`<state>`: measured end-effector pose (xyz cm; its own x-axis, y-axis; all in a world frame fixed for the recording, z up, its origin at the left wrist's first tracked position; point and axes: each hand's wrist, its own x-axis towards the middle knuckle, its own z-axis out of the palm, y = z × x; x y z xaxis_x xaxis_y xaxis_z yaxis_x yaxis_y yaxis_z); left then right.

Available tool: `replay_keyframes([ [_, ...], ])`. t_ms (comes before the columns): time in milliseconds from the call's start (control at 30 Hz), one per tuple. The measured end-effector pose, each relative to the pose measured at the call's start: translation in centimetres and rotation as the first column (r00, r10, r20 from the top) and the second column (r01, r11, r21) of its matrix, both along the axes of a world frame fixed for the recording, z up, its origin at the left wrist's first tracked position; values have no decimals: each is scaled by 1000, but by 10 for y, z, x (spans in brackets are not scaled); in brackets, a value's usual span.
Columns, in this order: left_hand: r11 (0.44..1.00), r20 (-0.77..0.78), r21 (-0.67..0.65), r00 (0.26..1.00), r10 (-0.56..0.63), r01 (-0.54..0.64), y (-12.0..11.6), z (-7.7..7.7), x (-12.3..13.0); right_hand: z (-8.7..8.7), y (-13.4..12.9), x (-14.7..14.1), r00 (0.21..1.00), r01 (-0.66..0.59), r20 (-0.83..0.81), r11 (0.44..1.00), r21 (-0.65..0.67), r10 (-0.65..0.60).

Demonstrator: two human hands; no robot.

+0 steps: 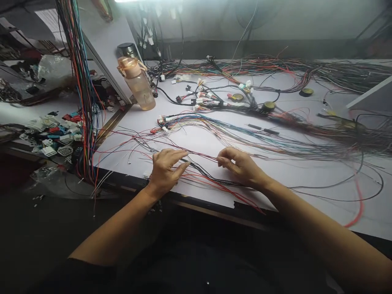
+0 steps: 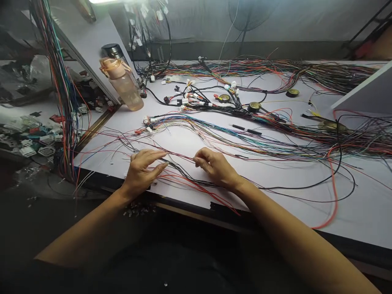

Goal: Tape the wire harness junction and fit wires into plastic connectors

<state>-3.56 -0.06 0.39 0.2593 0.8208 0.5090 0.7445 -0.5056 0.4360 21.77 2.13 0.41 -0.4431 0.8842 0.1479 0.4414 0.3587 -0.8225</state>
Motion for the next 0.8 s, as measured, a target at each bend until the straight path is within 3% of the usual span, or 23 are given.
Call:
replay_keyframes([
  [167, 999, -111, 0, 993, 46, -46, 6, -3, 5, 0, -2, 1, 995, -33, -98, 988, -151, 18],
  [367, 1000, -128, -17, 992, 3, -5, 8, 3, -2, 2, -4, 4, 994, -46, -107, 972, -233, 21],
  [500, 996, -54, -66, 997, -56, 52, 2, 9, -11, 10, -3, 14, 986, -159, 0, 943, -293, 166],
  [567, 988, 44, -102, 993, -112, 116, -4, 9, -16, 14, -3, 20, 963, -216, 110, 947, -239, 248],
  [633, 978, 107, -103, 980, -169, 180, -13, 6, -19, 15, -6, 25, 938, -243, 234, 966, -83, 256],
  [733, 971, 20, -56, 973, -230, 231, -27, -3, -21, 11, -19, 27, 905, -241, 395, 956, 166, 160],
  [800, 973, -62, -23, 971, -229, 228, -35, -9, -23, 6, -33, 26, 881, -226, 465, 941, 251, 88],
])
